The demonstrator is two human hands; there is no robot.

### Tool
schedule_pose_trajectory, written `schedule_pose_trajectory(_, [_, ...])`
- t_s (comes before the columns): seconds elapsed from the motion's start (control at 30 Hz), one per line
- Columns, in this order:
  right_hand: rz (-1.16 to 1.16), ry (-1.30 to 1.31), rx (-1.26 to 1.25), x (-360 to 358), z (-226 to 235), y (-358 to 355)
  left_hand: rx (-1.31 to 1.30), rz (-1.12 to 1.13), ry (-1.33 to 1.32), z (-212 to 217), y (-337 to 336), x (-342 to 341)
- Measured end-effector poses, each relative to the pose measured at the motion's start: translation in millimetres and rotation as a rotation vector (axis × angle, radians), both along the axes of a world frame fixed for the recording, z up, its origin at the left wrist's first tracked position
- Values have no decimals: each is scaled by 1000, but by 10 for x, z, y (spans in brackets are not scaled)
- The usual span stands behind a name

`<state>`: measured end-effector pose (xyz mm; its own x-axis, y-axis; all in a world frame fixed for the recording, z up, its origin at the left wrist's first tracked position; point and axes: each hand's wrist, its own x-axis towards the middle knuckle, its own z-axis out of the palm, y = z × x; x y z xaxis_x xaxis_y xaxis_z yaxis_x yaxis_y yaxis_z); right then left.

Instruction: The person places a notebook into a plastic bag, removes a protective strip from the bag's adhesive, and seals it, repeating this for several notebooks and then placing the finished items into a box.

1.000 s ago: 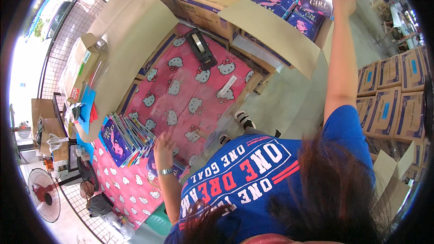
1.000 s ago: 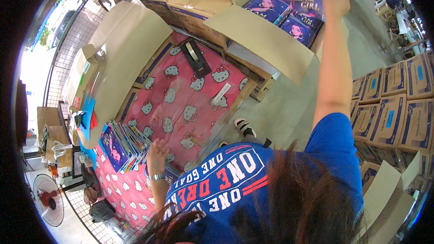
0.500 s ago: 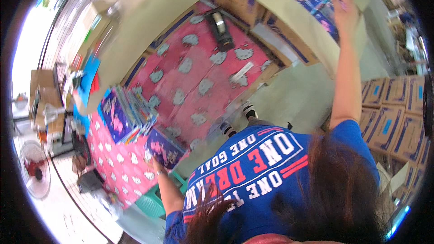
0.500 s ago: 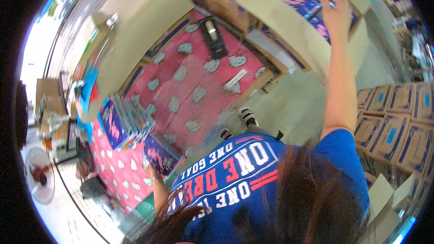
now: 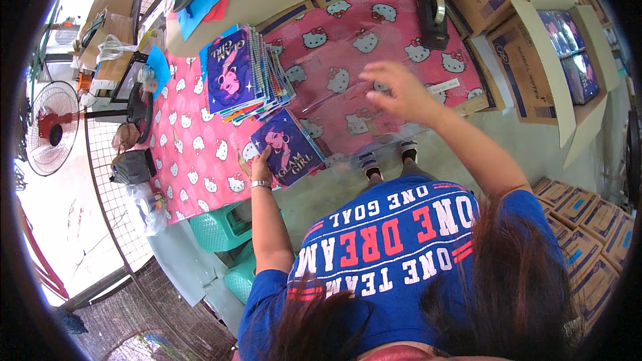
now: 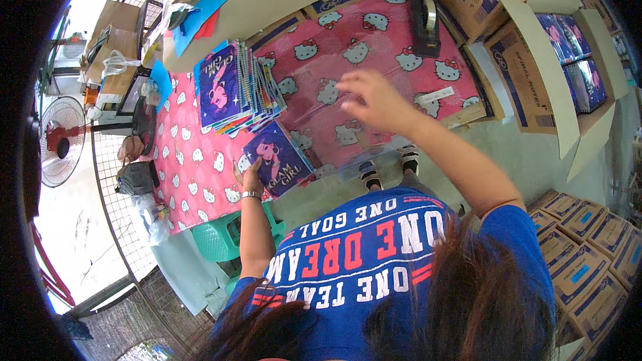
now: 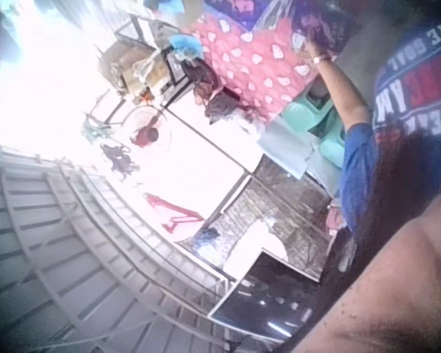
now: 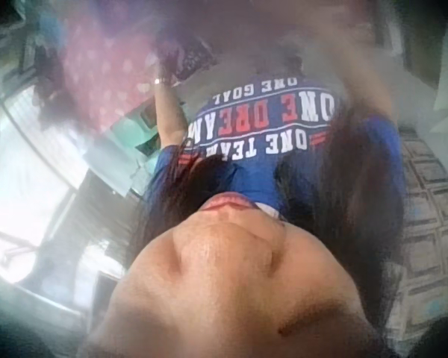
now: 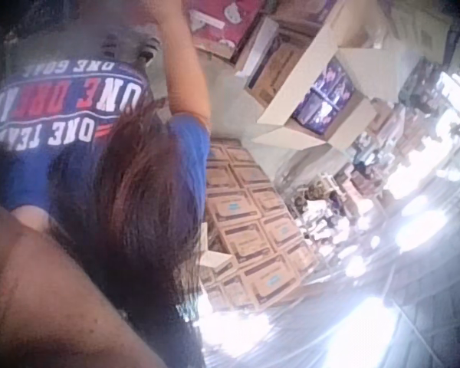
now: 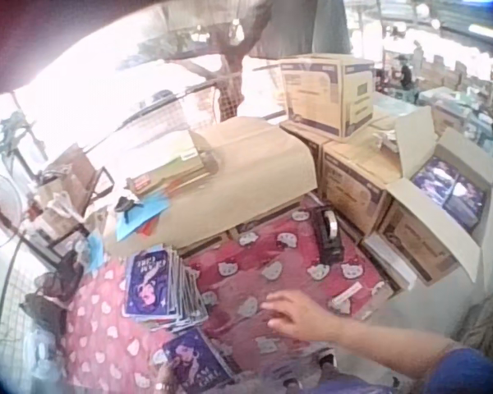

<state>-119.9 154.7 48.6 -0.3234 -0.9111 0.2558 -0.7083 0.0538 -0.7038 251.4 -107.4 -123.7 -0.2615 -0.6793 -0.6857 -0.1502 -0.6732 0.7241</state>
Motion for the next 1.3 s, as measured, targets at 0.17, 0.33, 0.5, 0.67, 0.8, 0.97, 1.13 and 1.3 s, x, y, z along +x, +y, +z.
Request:
schedule_pose_trajectory(0.17, [99,-353,137,409,-444,-753,-822,146,-513,592,-1098,44])
schedule_pose_trajectory(0.33, [74,-763,186,802,-565,-2283,-424,-31,-98,1490,-1991,-846])
schedule_pose_trajectory(0.5, [-27,-846,278,1162,-337,-2616,-250,-450,-322,1736,-2073,-879])
schedule_pose_trajectory(0.67, [-103,-932,258,893,-478,-2556,-169,-385,-166,2011,-1501,-1272])
schedule_pose_trajectory(0.8, [126,-901,179,985,-339,-2157,-185,-160,103,1773,-1296,-856])
schedule_pose_trajectory(0.97, [631,-640,31,457,-238,-920,-80,-161,336,1170,-430,81])
schedule_pose_trajectory(1.13, [464,-536,136,586,292,-126,-116,24,513,1435,859,-696])
schedule_pose_trajectory(1.3, [329,-328,181,471,461,56,-130,-117,551,1371,996,-891])
